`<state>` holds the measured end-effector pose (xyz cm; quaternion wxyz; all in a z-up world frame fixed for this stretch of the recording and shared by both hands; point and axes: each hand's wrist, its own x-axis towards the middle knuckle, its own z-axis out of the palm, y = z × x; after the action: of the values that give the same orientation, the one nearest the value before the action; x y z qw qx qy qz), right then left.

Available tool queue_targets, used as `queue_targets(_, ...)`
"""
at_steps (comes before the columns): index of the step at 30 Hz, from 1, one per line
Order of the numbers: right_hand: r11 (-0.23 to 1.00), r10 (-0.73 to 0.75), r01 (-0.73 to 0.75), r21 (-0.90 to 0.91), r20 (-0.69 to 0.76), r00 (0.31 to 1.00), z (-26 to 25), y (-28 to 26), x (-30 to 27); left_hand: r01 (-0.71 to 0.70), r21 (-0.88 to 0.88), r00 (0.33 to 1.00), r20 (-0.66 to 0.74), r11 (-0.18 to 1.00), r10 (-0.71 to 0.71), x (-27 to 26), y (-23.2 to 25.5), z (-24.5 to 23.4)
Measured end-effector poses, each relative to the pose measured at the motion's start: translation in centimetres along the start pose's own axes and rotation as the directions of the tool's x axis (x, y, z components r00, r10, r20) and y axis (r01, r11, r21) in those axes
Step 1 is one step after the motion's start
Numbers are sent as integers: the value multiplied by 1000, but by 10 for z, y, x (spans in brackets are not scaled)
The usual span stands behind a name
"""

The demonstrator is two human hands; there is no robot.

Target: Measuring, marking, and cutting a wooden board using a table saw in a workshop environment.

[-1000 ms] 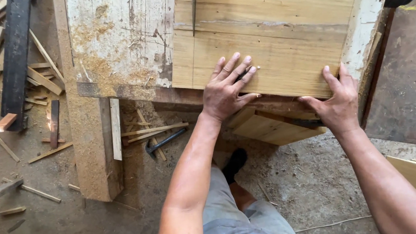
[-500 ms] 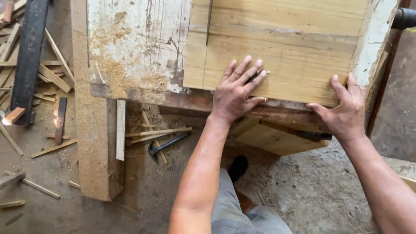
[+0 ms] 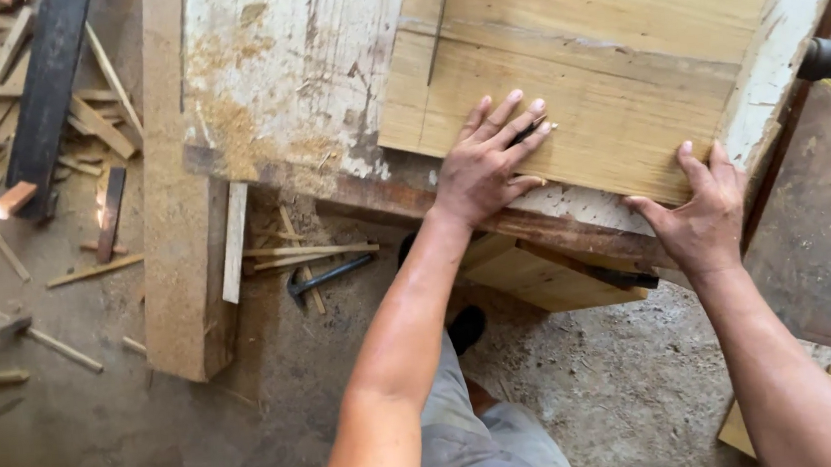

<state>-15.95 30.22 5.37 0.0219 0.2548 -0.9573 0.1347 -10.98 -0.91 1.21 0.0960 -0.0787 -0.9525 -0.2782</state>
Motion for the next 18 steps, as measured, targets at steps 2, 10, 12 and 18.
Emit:
queue_targets(2,999,-30,30,-23,8,1000,-1,0,1,24,82,1000,19,996,-25,-5,10,7)
queue_targets(10,999,39,-39,-31,21,999,2,0,7,87,65,996,24,994,-88,-5,13,1)
queue_targets(12,998,37,-36,-43,18,999,0,2,9,58,88,998,15,994,-59,2,5,7)
queue_targets(18,1000,17,-17,-11,9,1000,1,8,24,51,58,997,47,997,-54,19,-1,3)
